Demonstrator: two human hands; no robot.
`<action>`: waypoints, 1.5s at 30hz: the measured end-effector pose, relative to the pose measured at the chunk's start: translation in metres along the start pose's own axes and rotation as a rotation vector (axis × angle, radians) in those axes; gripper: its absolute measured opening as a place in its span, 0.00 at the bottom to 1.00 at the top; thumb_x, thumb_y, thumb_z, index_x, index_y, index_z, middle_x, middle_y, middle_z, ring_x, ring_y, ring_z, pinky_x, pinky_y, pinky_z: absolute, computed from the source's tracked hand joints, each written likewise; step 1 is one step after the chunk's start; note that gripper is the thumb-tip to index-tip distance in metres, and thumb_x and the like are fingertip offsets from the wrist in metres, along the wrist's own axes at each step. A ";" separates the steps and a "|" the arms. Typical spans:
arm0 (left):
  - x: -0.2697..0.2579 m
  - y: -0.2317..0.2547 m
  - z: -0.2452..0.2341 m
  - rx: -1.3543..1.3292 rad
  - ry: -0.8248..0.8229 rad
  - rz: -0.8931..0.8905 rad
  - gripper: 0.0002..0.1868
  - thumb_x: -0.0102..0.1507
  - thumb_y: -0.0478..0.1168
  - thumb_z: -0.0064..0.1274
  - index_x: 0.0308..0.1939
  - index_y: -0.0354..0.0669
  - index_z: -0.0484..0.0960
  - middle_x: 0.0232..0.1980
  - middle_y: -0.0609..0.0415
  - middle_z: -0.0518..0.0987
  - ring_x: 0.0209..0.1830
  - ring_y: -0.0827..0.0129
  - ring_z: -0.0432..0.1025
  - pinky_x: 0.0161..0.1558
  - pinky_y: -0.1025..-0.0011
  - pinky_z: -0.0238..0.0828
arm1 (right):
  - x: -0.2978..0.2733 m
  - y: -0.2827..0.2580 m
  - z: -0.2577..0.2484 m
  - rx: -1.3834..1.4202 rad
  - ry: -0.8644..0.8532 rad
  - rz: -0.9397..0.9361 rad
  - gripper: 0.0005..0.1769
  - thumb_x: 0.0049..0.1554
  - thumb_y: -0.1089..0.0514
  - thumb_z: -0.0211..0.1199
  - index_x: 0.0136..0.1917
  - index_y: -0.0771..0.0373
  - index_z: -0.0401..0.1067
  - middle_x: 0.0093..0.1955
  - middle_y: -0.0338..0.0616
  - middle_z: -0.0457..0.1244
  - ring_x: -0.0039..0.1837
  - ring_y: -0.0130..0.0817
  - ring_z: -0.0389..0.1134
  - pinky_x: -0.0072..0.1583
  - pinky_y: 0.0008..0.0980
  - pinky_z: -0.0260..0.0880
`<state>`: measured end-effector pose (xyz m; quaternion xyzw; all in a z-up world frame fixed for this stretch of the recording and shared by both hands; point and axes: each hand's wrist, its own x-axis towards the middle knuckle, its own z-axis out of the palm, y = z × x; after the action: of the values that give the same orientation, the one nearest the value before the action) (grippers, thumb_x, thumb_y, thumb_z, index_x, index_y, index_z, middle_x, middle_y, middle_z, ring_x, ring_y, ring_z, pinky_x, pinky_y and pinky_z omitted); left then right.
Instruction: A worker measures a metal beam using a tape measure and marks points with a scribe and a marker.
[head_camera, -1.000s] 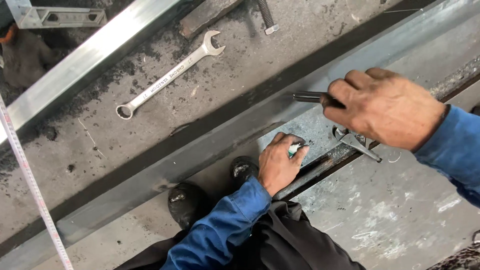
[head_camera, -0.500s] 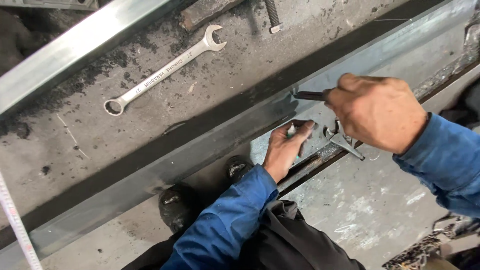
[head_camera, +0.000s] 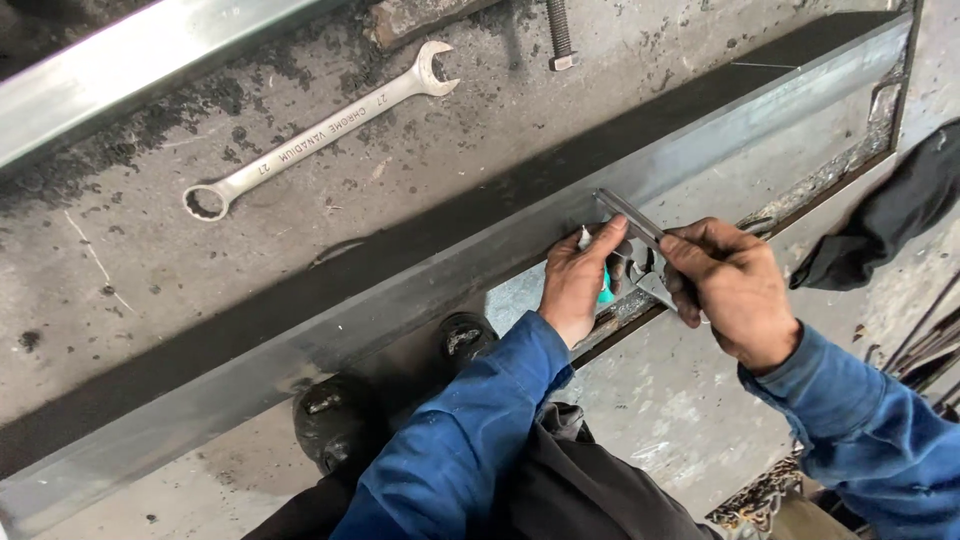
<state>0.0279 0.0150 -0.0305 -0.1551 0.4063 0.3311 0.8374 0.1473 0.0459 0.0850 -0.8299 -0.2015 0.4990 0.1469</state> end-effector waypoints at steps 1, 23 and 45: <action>0.001 -0.002 0.002 -0.005 -0.003 -0.001 0.12 0.63 0.48 0.60 0.33 0.43 0.81 0.29 0.59 0.77 0.22 0.79 0.64 0.23 0.78 0.58 | 0.000 -0.001 0.000 -0.005 0.002 -0.001 0.05 0.65 0.64 0.59 0.48 0.69 0.71 0.31 0.47 0.60 0.24 0.30 0.53 0.25 0.28 0.52; -0.008 0.014 -0.003 -0.043 0.010 -0.016 0.15 0.65 0.51 0.57 0.36 0.43 0.82 0.26 0.61 0.73 0.19 0.78 0.61 0.19 0.77 0.54 | -0.020 -0.035 0.016 -1.704 -0.021 -0.895 0.11 0.59 0.54 0.59 0.54 0.57 0.72 0.35 0.37 0.65 0.26 0.35 0.65 0.31 0.32 0.67; -0.037 0.003 -0.035 -0.062 -0.043 0.218 0.18 0.64 0.46 0.62 0.51 0.37 0.80 0.41 0.56 0.80 0.25 0.77 0.67 0.23 0.77 0.61 | -0.048 0.018 0.012 -0.568 -0.084 -0.393 0.13 0.63 0.69 0.60 0.61 0.76 0.72 0.37 0.51 0.65 0.35 0.35 0.61 0.38 0.31 0.60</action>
<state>-0.0114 -0.0172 -0.0234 -0.1285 0.3922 0.4359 0.7998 0.1196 0.0073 0.1086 -0.7617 -0.4942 0.4189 -0.0051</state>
